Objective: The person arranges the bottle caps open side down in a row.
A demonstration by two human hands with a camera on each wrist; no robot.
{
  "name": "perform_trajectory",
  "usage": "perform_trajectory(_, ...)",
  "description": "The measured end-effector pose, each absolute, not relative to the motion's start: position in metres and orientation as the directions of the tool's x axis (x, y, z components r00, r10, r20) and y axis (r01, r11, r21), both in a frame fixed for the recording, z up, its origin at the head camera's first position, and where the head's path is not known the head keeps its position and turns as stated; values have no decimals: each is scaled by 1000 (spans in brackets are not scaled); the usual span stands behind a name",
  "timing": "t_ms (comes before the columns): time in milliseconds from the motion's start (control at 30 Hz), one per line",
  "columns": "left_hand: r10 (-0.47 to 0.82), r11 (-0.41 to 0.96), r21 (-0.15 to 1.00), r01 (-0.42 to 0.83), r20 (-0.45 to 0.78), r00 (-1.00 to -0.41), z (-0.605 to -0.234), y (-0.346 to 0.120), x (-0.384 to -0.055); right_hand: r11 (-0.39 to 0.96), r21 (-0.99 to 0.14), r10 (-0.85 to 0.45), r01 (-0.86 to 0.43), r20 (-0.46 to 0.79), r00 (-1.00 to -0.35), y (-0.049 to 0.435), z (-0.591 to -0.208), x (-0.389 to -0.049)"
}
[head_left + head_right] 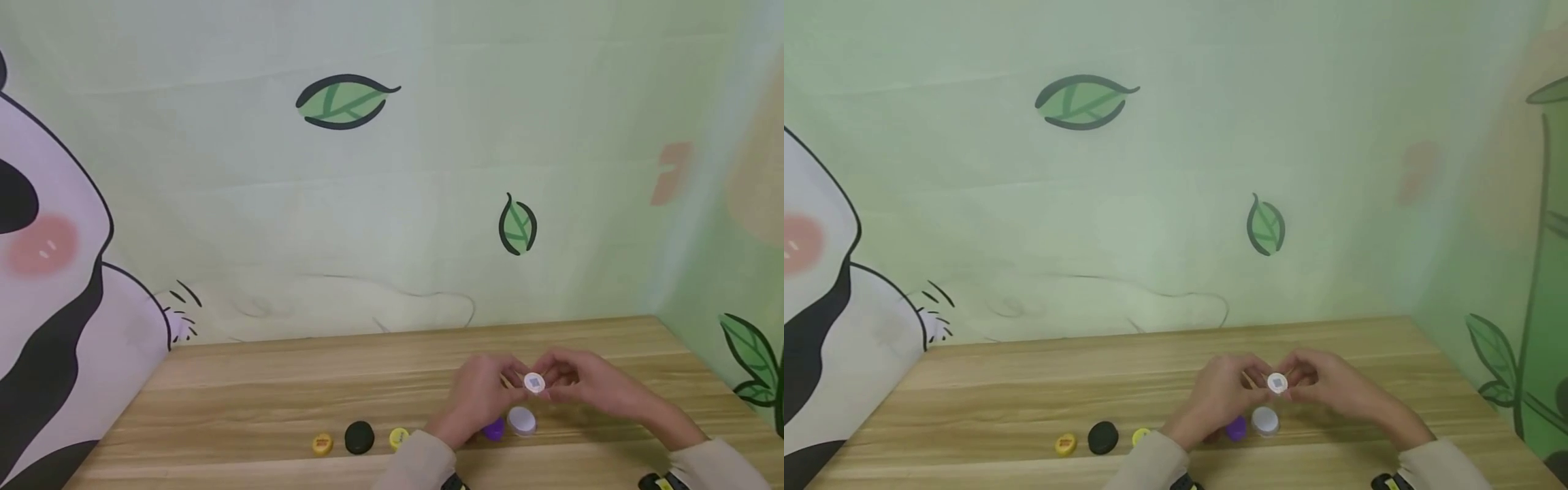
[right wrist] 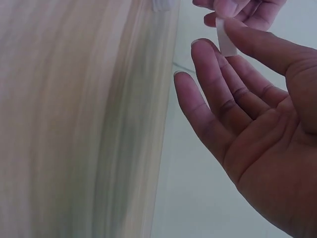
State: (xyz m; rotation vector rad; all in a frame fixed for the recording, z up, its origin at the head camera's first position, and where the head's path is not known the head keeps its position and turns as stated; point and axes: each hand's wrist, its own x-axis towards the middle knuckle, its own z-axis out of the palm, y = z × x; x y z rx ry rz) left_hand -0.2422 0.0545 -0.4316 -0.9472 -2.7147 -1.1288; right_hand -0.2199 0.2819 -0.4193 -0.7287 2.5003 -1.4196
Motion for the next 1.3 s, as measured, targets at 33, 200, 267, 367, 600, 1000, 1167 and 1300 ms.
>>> perform_trajectory(33, 522, 552, 624, 553, 259, -813, -432, 55, -242, 438, -833, -498, -337, 87, -863, 283, -420, -220)
perform_trajectory(200, 547, 576, 595, 561, 230, -805, -433, 58, -239, 470, -792, -515, -389, 111, -850, 286, -426, -219)
perform_trajectory(267, 559, 585, 574, 572, 226, -798, -434, 59, -237, 475, -790, -517, -387, 105, -850, 287, -427, -218)
perform_trajectory(367, 569, 605, 545, 580, 213, -794, -435, 62, -234, 485, -795, -519, -364, 74, -852, 288, -428, -216)
perform_trajectory(600, 577, 645, 483, 592, 200, -792, -439, 68, -229, 467, -813, -565, -348, 29, -825, 288, -432, -215)
perform_trajectory(1000, 577, 710, 395, 583, 148, -803, -444, 66, -222, 441, -829, -606, -345, 9, -795, 279, -441, -213)
perform_trajectory(1167, 584, 723, 349, 596, 151, -798, -442, 68, -220, 443, -819, -617, -365, 17, -787, 279, -440, -213)
perform_trajectory(1300, 602, 715, 335, 613, 151, -784, -441, 69, -221, 445, -813, -627, -375, 16, -779, 281, -439, -214)
